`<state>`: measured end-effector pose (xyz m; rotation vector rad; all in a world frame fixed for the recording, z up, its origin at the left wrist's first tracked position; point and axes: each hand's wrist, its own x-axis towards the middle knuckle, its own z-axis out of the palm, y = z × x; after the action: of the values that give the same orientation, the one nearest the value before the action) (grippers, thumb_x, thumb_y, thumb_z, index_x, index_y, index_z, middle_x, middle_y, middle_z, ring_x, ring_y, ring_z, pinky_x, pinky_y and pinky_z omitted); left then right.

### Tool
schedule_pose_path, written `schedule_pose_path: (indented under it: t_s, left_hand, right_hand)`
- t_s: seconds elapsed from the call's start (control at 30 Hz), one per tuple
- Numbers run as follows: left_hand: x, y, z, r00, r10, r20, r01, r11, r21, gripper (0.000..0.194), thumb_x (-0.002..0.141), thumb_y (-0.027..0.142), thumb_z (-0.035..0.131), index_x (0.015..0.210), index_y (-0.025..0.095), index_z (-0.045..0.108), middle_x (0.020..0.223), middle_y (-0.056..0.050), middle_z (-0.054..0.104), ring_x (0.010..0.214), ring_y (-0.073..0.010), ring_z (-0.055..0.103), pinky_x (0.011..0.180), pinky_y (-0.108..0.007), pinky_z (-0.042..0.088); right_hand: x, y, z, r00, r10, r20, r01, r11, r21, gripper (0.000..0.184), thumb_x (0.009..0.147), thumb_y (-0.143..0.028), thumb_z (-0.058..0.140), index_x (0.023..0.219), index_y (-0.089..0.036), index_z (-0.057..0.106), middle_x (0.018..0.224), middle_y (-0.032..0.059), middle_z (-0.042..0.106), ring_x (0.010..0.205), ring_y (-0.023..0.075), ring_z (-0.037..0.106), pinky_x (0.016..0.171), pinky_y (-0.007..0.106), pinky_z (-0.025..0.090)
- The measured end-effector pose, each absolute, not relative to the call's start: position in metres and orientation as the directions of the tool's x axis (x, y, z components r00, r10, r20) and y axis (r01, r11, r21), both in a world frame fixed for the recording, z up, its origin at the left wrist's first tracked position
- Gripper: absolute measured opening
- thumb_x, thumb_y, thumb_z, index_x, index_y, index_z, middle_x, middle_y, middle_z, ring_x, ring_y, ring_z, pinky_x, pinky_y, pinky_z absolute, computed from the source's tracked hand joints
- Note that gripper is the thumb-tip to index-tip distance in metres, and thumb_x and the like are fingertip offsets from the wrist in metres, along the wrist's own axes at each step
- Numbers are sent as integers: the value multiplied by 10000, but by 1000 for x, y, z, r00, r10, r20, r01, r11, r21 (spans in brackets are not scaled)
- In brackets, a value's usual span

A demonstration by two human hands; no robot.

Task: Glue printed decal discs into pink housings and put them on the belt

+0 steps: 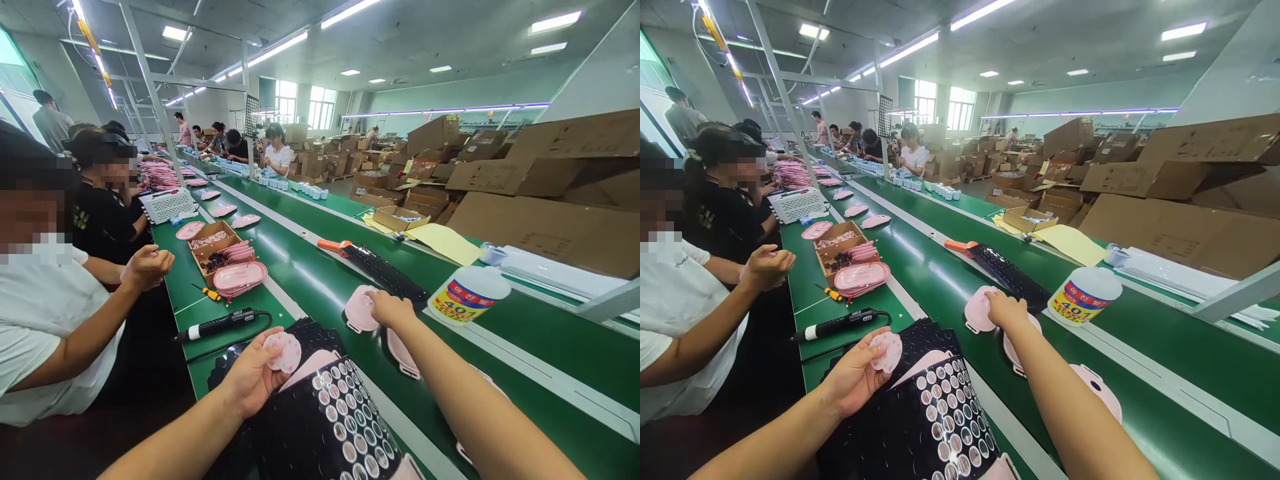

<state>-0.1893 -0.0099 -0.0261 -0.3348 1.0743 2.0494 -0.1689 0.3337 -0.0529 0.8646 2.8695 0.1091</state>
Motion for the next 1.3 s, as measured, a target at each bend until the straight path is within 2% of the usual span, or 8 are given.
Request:
schedule_pose_path:
  t_s: [0.27, 0.4, 0.5, 0.73, 0.87, 1.0, 1.17, 1.3]
  left_hand:
    - [-175, -31, -18, -626, 593, -507, -775, -394, 494, 398, 880, 46, 584, 1257, 172, 550, 979, -71, 749, 686, -174, 734, 478, -227, 554]
    - [-153, -37, -14, -575, 688, -442, -811, -410, 417, 290, 879, 63, 578, 1154, 150, 597, 831, -46, 728, 609, -151, 691, 505, -221, 525]
    - [-139, -48, -11, -558, 732, -391, -821, -422, 383, 239, 875, 69, 575, 1096, 142, 624, 719, -7, 682, 526, -131, 636, 536, -232, 517]
    - [-114, -76, 3, -414, 858, -306, -893, -317, 320, 261, 863, 137, 547, 1092, 108, 669, 806, -60, 715, 605, -171, 676, 595, -284, 536]
    - [-90, -78, 11, -234, 940, -247, -943, -158, 293, 92, 818, 132, 582, 878, 133, 652, 768, -43, 681, 625, -148, 656, 626, -249, 524]
    - [-58, -68, 19, 15, 979, -204, -949, 78, 307, 123, 834, 258, 656, 797, 144, 630, 727, -32, 627, 716, -161, 670, 721, -239, 545]
    - [-1, -47, 10, 167, 957, -237, -834, 265, 484, 246, 837, 349, 750, 797, 126, 657, 796, -46, 652, 764, -143, 666, 777, -202, 529]
    - [39, -39, -11, 343, 872, -350, -647, 490, 585, 365, 780, 419, 850, 926, 117, 705, 801, -64, 697, 733, -159, 668, 697, -213, 510]
  right_hand:
    - [-136, 212, 60, -982, 112, 150, 126, 988, 87, 333, 995, -301, 580, 1321, -315, 649, 1452, 40, 634, 1359, 247, 555, 1267, 587, 166]
    - [-93, 130, 92, -877, -446, 178, -431, 894, 121, 278, 993, -316, 586, 1255, -277, 673, 1286, 39, 723, 1181, 227, 645, 1183, 520, 359]
    - [-65, 86, 90, -786, -607, 115, -575, 787, 223, 181, 961, -327, 627, 1057, -221, 738, 1073, 45, 770, 1043, 243, 670, 1118, 496, 443]
    - [-29, 47, 78, -844, -509, 171, -414, 820, 396, 94, 862, -216, 702, 939, -212, 756, 962, 38, 769, 935, 252, 678, 1107, 493, 458]
    - [14, 29, 83, -893, -347, 288, -211, 886, 414, 70, 872, -192, 680, 886, -244, 724, 868, 19, 754, 829, 226, 659, 1045, 450, 485]
    - [75, 8, 68, -806, -189, 560, 16, 940, 340, 216, 998, -199, 518, 1000, -260, 725, 916, -8, 770, 909, 196, 658, 1102, 413, 423]
    - [144, -21, 16, -653, 115, 749, 402, 891, 213, 358, 1061, -220, 380, 1130, -273, 728, 1111, -23, 793, 1172, 187, 625, 1308, 417, 105]
    - [190, -48, -15, -568, 276, 776, 569, 813, 126, 299, 1005, -181, 460, 1055, -266, 742, 1009, -6, 799, 1020, 188, 664, 1265, 409, 229]
